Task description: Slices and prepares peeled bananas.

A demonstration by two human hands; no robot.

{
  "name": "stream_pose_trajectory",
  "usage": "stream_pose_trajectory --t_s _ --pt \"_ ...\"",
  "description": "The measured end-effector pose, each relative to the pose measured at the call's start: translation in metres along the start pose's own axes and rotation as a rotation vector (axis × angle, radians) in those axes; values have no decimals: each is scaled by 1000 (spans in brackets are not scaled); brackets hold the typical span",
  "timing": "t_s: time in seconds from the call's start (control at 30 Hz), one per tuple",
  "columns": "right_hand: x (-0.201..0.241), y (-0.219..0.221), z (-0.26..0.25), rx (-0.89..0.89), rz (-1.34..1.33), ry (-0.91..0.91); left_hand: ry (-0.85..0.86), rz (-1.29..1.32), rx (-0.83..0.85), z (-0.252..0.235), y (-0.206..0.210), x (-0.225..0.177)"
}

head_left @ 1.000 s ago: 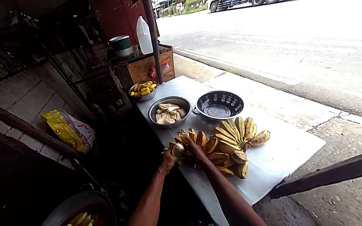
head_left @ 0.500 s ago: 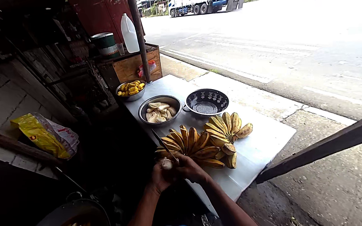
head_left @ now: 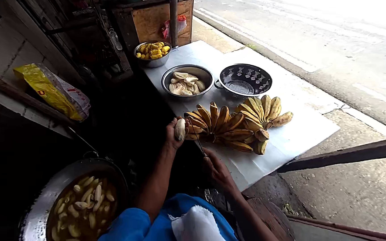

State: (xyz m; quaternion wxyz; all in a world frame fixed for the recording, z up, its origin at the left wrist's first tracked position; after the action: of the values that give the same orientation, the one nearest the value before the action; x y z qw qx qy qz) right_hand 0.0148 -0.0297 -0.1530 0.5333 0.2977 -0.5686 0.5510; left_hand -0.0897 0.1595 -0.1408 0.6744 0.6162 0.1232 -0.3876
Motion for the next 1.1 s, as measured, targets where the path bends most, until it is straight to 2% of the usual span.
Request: stream_pose_trajectory --t_s 0.13,0.27,0.43,0.6,0.77,1.0,1.1 --pt "1 13 22 -111 268 -103 12 24 -29 -5 -6 2" --pt "1 19 38 -135 389 -95 -6 28 -87 2 -4 -1" --pt "15 20 19 -170 521 -66 -26 -2 -80 17 3 6" --pt "30 19 -3 -187 516 -35 -2 88 41 37 9 18" --pt "12 25 24 -174 527 -55 116 38 0 42 2 -8" --pt "35 16 -16 -227 497 -73 130 18 26 63 16 1" --pt "28 16 -1 -184 476 -40 115 94 4 46 14 -2"
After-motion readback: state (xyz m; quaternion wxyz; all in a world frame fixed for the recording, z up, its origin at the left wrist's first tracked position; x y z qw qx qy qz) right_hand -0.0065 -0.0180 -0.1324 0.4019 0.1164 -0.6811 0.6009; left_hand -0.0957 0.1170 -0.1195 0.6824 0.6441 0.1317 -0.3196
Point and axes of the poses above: each hand's wrist, its own z-axis away from the middle knuckle, its own y-axis out of the palm, x = y × z, the point moved 5 cm from there along -z, towards the middle knuckle, and after that the axes turned 10 degrees about y, right-handed, at the moved point
